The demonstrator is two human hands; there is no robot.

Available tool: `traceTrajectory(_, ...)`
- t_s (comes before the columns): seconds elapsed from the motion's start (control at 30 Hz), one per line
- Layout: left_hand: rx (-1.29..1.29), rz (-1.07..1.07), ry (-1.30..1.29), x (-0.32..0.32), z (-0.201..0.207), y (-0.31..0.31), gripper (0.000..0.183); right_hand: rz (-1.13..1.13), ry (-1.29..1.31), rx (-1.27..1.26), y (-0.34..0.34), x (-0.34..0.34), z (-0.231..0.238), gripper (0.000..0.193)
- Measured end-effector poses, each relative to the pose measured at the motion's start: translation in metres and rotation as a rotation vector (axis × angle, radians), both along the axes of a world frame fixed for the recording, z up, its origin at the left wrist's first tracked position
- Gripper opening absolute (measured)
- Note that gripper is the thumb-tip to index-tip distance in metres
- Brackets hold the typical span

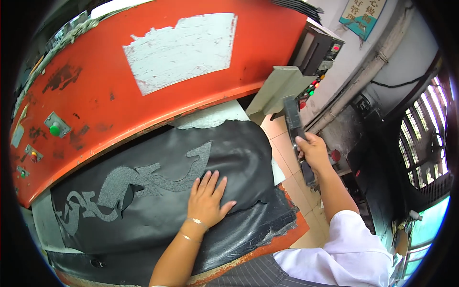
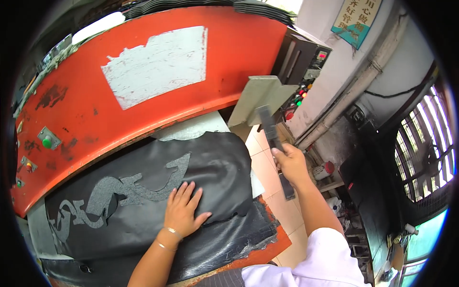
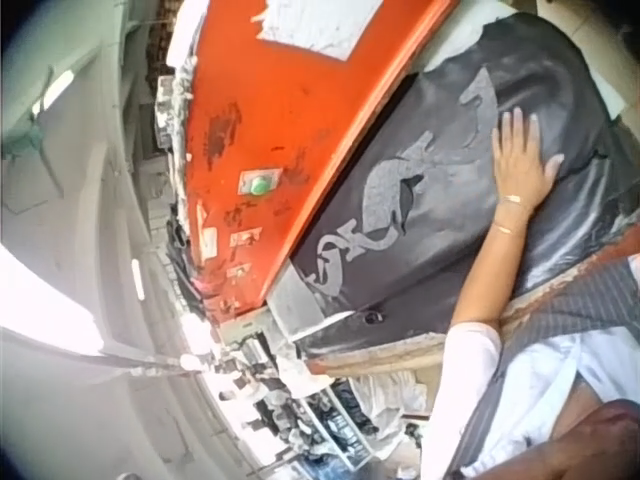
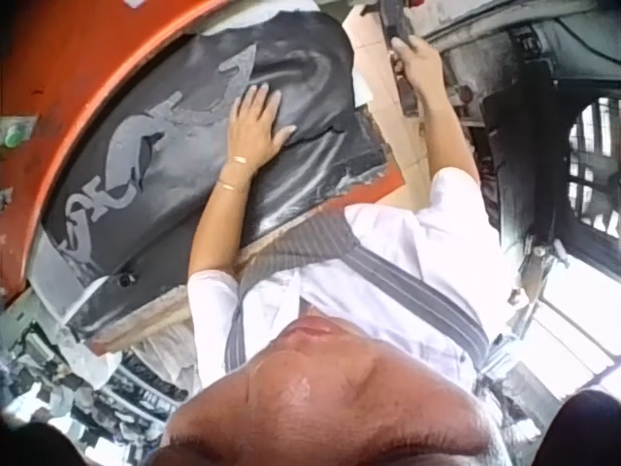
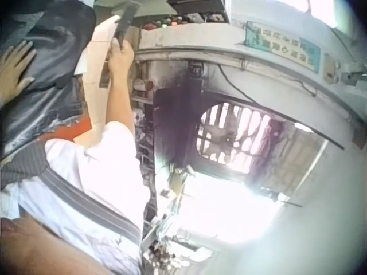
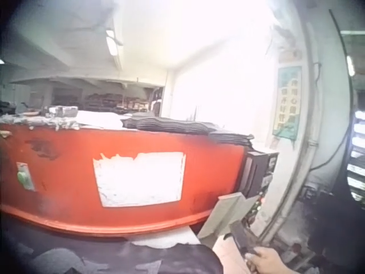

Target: Cutting out leather patterns using a hydraulic press and metal dies.

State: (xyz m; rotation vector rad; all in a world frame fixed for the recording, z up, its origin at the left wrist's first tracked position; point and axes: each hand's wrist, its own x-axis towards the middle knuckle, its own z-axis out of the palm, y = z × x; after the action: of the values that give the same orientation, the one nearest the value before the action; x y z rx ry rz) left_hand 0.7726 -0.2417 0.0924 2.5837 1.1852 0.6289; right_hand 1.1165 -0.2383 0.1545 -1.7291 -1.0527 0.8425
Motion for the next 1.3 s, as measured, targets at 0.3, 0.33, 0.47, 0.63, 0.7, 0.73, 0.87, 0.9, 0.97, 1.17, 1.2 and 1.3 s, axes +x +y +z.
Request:
traceTrajectory(0.3,-0.319,-0.489,0.09,0.031,0.025,-0.024,0.06,0.066,1.289,0.425,-0.052,-0.042,0.019,0.036)
traceTrajectory(0.33,-0.657,-0.391,-0.078,0.027,0.034,-0.028,0.051,0.054,1.298,0.434,-0.053,-0.051,0.02,0.036)
traceTrajectory(0.47,-0.276,0.047,-0.243,-0.01,0.03,-0.03,0.029,0.055,1.3,0.386,-0.049,-0.081,0.028,0.041)
traceTrajectory(0.63,0.025,0.36,0.092,-0.08,0.011,-0.048,0.045,0.133,1.105,0.248,-0.076,-0.132,0.034,0.054)
traceTrajectory(0.7,-0.013,0.383,0.075,-0.091,0.009,-0.059,0.044,0.155,1.037,0.129,-0.099,-0.152,0.03,0.059)
traceTrajectory(0.73,-0.041,0.383,0.054,-0.094,0.009,-0.061,0.044,0.158,1.011,0.091,-0.11,-0.157,0.029,0.06)
traceTrajectory(0.87,0.008,0.378,-0.043,-0.101,0.001,-0.057,0.035,0.116,0.912,-0.027,-0.154,-0.18,0.015,0.061)
traceTrajectory(0.9,-0.021,0.376,-0.112,-0.103,-0.001,-0.046,0.029,0.093,0.93,-0.051,-0.161,-0.183,0.01,0.064)
traceTrajectory(0.97,-0.089,0.372,-0.259,-0.093,0.009,-0.021,0.017,0.068,0.965,-0.092,-0.167,-0.194,0.006,0.063)
traceTrajectory(1.17,-0.344,0.341,-0.314,-0.018,0.01,0.068,0.025,0.055,0.954,-0.125,-0.179,-0.217,-0.025,0.056)
traceTrajectory(1.2,-0.591,0.408,-0.308,-0.005,0.016,0.084,0.029,0.053,0.922,-0.137,-0.18,-0.223,-0.03,0.056)
traceTrajectory(1.3,-0.885,0.462,-0.34,0.032,0.029,0.111,0.037,0.082,0.883,-0.203,-0.186,-0.229,-0.047,0.051)
